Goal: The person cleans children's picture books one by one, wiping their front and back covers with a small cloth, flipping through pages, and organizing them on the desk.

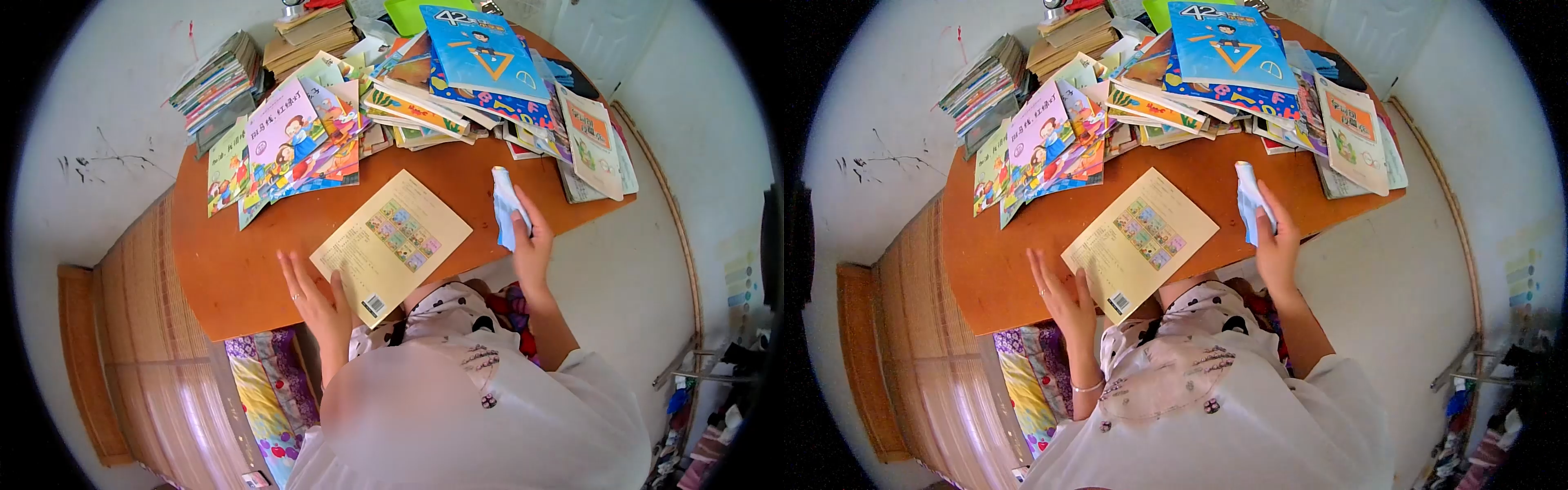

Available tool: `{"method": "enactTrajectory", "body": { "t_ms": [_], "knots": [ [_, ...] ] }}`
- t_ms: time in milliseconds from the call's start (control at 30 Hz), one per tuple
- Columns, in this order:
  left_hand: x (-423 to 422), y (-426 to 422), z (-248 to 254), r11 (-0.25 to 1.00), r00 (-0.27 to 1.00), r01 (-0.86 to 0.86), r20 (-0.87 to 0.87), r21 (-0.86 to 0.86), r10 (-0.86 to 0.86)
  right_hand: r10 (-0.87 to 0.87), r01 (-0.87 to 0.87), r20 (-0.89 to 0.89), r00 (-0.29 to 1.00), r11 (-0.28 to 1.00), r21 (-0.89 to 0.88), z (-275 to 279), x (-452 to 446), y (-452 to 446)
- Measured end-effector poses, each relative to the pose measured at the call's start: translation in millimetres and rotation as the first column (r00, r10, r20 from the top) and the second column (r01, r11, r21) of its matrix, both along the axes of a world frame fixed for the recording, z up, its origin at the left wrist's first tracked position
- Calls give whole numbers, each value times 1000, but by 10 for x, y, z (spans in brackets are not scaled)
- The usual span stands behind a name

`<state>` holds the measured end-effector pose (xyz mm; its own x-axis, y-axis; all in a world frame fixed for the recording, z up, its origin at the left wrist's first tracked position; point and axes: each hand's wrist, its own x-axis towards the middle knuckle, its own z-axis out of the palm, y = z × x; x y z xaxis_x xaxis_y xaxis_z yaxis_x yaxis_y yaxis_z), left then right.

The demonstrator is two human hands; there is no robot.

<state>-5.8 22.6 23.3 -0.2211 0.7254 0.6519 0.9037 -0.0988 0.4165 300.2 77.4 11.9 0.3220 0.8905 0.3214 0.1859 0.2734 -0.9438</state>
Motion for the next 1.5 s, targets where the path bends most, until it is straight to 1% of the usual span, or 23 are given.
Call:
{"method": "enactTrajectory", "body": {
  "t_ms": [33,67,133,200,267,333,400,433,533,567,600,633,667,733,933,1033,1067,1167,1233,1300,1333,1400,1500],
  "knots": [
    [-68,-102,-21,977,985,117,145,-179,-92,-22,3,187,982,995,100,-116,-19,31],
    [-84,-185,-36,977,985,118,147,-179,-92,-5,-58,377,926,986,155,-155,-68,53],
    [-111,-309,-55,860,951,254,-45,-443,-305,107,-176,606,788,983,55,-268,-255,68],
    [-28,-347,-79,841,937,278,-60,-464,-343,146,-180,890,432,981,-73,-221,-568,-19],
    [82,-350,-111,849,949,172,-148,-500,-280,364,-272,803,471,926,-261,-110,-871,-173],
    [69,-329,-159,847,948,153,-167,-510,-272,494,-546,751,439,810,-213,-215,-1125,-326],
    [-17,-271,-275,870,906,124,-303,-477,-295,507,-726,777,373,681,-96,-267,-1346,-478],
    [-32,-246,-310,886,923,154,-255,-437,-286,517,-758,769,377,649,-64,-278,-1402,-502],
    [-22,-281,-173,867,927,228,-175,-443,-333,536,-732,773,339,666,-141,-213,-1200,-321],
    [-12,-287,-163,866,926,229,-174,-444,-334,578,-616,729,367,738,-275,-135,-1093,-227],
    [-4,-292,-157,860,935,223,-150,-459,-323,499,-541,752,430,810,-228,-191,-962,-101],
    [2,-288,-150,854,942,220,-126,-472,-312,333,-457,837,434,882,-115,-256,-802,38],
    [6,-276,-146,853,940,227,-123,-470,-318,291,-309,873,391,935,-173,-248,-677,146],
    [4,-266,-145,848,948,205,-118,-488,-297,215,-240,901,378,962,-129,-257,-451,244],
    [-91,-182,-78,829,932,268,-85,-491,-351,399,-421,879,263,867,-267,-160,-279,8],
    [-147,-145,-71,808,916,302,-81,-506,-394,499,-396,831,245,834,-384,-23,-390,401],
    [-160,-147,-72,808,916,299,-84,-508,-392,500,-399,830,247,833,-383,-79,-438,619],
    [-193,-133,-94,803,908,333,-62,-494,-415,365,-481,894,259,851,-209,-247,-685,1075],
    [-199,-120,-103,799,908,333,-59,-500,-415,482,-434,853,203,825,-363,-153,-967,1155],
    [-190,-82,-100,805,905,329,-79,-493,-418,591,-541,798,115,711,-449,-57,-1305,1027],
    [-184,-70,-106,809,901,327,-96,-489,-422,497,-607,859,123,722,-331,-275,-1476,978],
    [-209,-45,-136,815,899,318,-117,-484,-421,547,-726,827,132,621,-295,-230,-1672,753],
    [-255,-54,-105,838,905,259,-183,-480,-384,537,-750,840,75,586,-307,-160,-1592,620]
  ]
}}
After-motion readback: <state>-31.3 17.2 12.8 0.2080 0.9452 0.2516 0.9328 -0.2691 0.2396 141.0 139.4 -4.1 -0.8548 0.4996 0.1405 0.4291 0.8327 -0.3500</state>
